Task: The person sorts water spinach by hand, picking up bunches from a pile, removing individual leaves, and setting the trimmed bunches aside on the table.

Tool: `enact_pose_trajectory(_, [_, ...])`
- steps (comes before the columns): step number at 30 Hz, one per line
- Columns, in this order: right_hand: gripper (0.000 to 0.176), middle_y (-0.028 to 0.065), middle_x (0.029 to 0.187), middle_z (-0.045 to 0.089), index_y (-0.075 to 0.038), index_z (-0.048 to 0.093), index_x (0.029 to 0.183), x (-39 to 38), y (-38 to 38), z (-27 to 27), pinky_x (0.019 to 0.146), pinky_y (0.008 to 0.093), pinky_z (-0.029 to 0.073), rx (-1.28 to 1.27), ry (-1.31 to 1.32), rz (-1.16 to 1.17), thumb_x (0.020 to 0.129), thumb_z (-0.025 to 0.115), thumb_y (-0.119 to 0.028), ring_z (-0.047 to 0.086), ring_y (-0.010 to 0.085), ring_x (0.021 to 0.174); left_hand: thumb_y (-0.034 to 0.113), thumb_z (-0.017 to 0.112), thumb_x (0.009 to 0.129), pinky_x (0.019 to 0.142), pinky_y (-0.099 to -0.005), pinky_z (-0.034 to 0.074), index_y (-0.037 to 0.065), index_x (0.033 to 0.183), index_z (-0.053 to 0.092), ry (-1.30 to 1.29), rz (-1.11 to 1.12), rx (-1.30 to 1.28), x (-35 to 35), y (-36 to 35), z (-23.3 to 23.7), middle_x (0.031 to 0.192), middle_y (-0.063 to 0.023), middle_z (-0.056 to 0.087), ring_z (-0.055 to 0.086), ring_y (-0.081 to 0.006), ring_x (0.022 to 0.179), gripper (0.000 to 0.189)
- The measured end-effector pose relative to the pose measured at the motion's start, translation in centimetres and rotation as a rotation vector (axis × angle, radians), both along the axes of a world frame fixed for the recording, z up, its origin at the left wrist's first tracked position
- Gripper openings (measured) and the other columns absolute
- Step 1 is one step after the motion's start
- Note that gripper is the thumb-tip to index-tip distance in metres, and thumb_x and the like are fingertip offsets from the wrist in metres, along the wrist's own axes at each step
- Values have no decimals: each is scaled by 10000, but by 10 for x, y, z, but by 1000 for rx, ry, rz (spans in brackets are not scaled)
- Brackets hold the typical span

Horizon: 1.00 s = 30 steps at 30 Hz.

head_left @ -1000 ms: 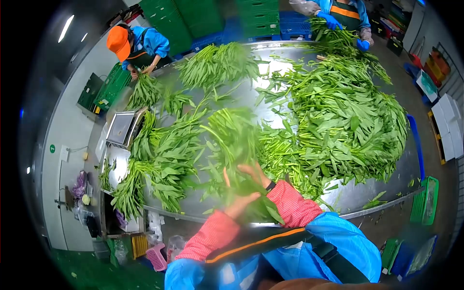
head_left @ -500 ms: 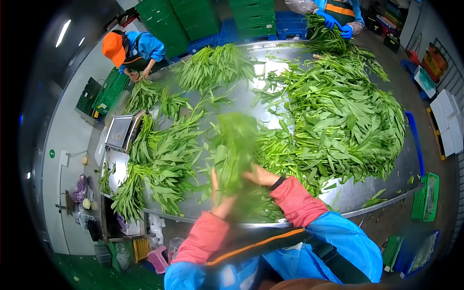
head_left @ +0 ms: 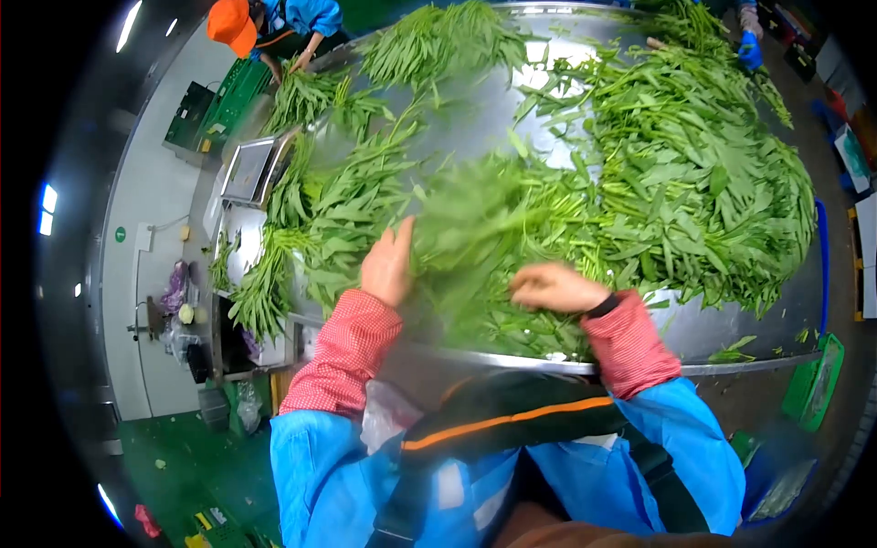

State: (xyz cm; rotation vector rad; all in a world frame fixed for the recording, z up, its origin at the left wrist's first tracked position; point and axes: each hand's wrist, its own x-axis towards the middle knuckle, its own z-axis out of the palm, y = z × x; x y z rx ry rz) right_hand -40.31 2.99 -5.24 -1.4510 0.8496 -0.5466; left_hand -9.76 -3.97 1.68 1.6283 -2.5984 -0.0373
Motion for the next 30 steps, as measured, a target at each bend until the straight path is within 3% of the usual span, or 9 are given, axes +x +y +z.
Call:
enact_pose_trajectory(2, [214, 46, 834, 637, -10, 598, 1076, -24, -11, 12, 675, 276, 523, 148, -316, -329, 908, 605, -143, 621, 130, 718, -129, 547, 659, 719, -444, 487, 96, 1362, 389, 118, 21, 9, -2, 10, 3, 989, -205, 551, 566, -412, 876, 755])
enact_pose_trajectory(6, [593, 20, 742, 548, -50, 447, 1302, -26, -45, 24, 628, 286, 478, -315, 130, -871, 831, 695, -311, 554, 143, 696, -126, 560, 658, 751, -436, 501, 75, 1338, 410, 321, 4, -34, -11, 21, 1, 1054, -230, 568, 579, -422, 922, 726])
enact_pose_trajectory(9, [680, 13, 717, 529, -107, 367, 1366, 5, -36, 26, 574, 303, 461, -250, 149, -609, 812, 708, -305, 544, 154, 642, -58, 621, 714, 817, -370, 494, 49, 1280, 474, 523, 7, 67, -19, 26, 3, 1099, -205, 596, 602, -356, 977, 594])
enact_pose_trajectory(14, [204, -29, 709, 559, -61, 584, 1098, -15, -34, 24, 505, 191, 431, -13, -324, -718, 898, 589, -97, 504, 45, 564, 17, 677, 760, 857, -306, 479, 16, 1235, 506, 653, 71, 137, 7, 37, -1, 1067, -135, 640, 618, -254, 965, 505])
enact_pose_trajectory(19, [704, 49, 860, 572, -37, 435, 1304, -7, -52, 72, 692, 285, 494, -427, 270, -792, 739, 777, -279, 567, 162, 788, 47, 691, 788, 890, -292, 462, 11, 1273, 470, 782, 112, 257, 1, 42, 1, 1142, -109, 615, 589, -189, 1022, 534])
enact_pose_trajectory(20, [776, 113, 886, 602, -60, 404, 1336, 8, -57, 53, 689, 343, 510, -781, 326, -782, 717, 775, -347, 612, 234, 783, 53, 692, 790, 892, -294, 461, 13, 1280, 464, 761, 89, 250, 0, 44, 2, 1149, -109, 613, 588, -191, 1028, 542])
enact_pose_trajectory(22, [693, 159, 960, 624, -95, 412, 1326, 31, -45, 56, 666, 370, 514, -590, 639, -593, 751, 728, -317, 641, 284, 789, 65, 694, 793, 896, -296, 460, 18, 1294, 453, 719, 43, 231, 0, 47, 5, 1162, -111, 609, 587, -194, 1040, 559])
enact_pose_trajectory(26, [266, 28, 626, 564, -65, 588, 1106, 0, -48, 32, 487, 270, 445, -556, 262, -803, 841, 574, -81, 534, 134, 505, 162, 669, 828, 971, -343, 408, -24, 1327, 384, 699, 263, 322, 41, 56, -13, 1218, -143, 568, 547, -259, 1101, 604])
enact_pose_trajectory(30, [175, -16, 668, 569, -15, 596, 1039, -39, -62, 44, 487, 191, 415, -45, -310, -795, 911, 577, -134, 529, 63, 545, 165, 662, 837, 978, -357, 401, -36, 1326, 371, 592, 205, 227, 44, 61, 2, 1202, -155, 574, 552, -280, 1079, 604])
